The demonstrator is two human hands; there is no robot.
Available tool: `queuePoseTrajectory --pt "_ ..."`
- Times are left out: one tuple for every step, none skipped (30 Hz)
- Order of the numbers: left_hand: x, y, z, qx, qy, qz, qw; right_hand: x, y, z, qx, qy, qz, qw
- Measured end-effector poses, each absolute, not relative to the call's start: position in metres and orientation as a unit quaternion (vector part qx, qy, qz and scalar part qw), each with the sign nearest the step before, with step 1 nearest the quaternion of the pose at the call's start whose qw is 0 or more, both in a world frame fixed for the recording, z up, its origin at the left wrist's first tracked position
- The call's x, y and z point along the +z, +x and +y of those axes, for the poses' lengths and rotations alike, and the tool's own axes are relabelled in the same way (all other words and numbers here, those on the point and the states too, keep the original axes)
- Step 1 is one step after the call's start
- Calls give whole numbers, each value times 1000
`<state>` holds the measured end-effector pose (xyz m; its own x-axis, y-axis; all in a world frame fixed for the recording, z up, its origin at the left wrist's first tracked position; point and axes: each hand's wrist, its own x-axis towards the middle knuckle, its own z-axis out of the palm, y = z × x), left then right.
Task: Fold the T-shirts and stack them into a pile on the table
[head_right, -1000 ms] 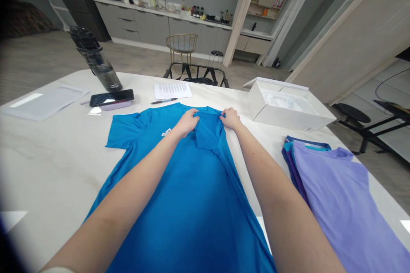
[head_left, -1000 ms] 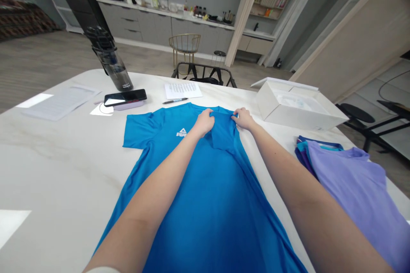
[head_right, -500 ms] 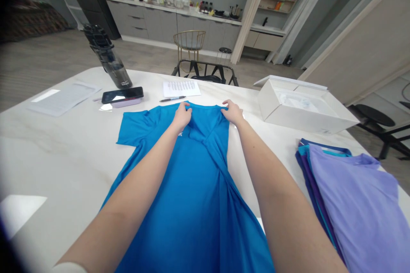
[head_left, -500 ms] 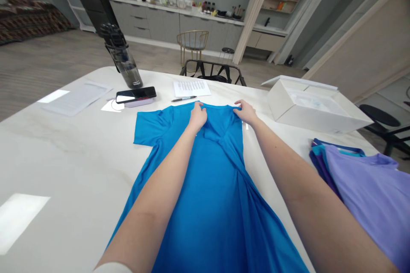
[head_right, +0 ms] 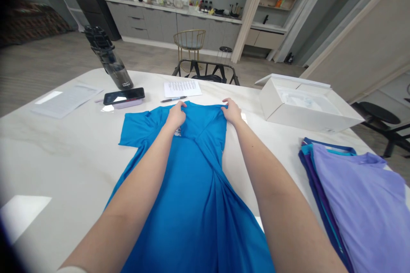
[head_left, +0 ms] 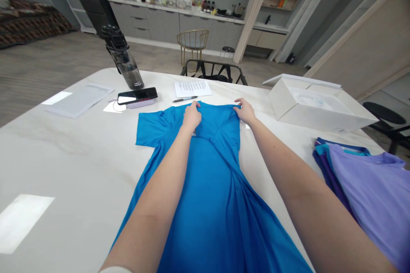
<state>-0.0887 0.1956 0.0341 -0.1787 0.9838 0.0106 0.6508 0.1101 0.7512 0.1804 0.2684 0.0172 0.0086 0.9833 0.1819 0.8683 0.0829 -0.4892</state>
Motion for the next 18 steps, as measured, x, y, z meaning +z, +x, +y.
queuePoseTrajectory --pt "35 -90 193 300 589 708 249 13 177 267 114 -671 -693 237" --pt "36 -90 191 283 591 718 235 9 174 265 107 -673 -694 232" --pt "37 -89 189 271 595 725 216 5 172 262 97 -673 -697 230" --pt "38 -88 187 264 601 729 194 2 170 258 84 -669 -701 232" --pt "39 -85 186 263 611 726 171 -1 169 254 72 -663 -707 234" --pt "41 -82 186 265 627 716 155 -3 168 249 63 -657 -714 236" --pt "42 -79 187 269 649 696 150 -4 168 244 56 -650 -720 236" --pt "42 -74 188 272 676 666 161 -5 168 239 53 -643 -727 234" --pt "42 -70 189 272 704 628 187 -6 168 233 54 -635 -735 230" --pt "40 -64 189 269 729 589 223 -6 169 227 57 -626 -745 223" --pt "38 -59 189 261 746 554 262 -6 170 220 60 -617 -755 216" --pt "35 -53 188 247 755 531 293 -5 170 214 63 -609 -763 207" --pt "31 -47 187 229 759 524 311 -5 171 206 67 -603 -770 197" --pt "27 -42 185 207 761 529 314 -4 171 199 72 -600 -775 186" --pt "23 -37 183 184 762 542 304 -3 172 191 77 -599 -778 175" --pt "20 -32 181 161 764 555 286 -3 172 183 84 -598 -780 165" --pt "16 -29 179 141 768 565 265 -1 172 174 91 -596 -782 157" --pt "13 -26 178 127 773 571 247 0 172 166 99 -593 -785 150"
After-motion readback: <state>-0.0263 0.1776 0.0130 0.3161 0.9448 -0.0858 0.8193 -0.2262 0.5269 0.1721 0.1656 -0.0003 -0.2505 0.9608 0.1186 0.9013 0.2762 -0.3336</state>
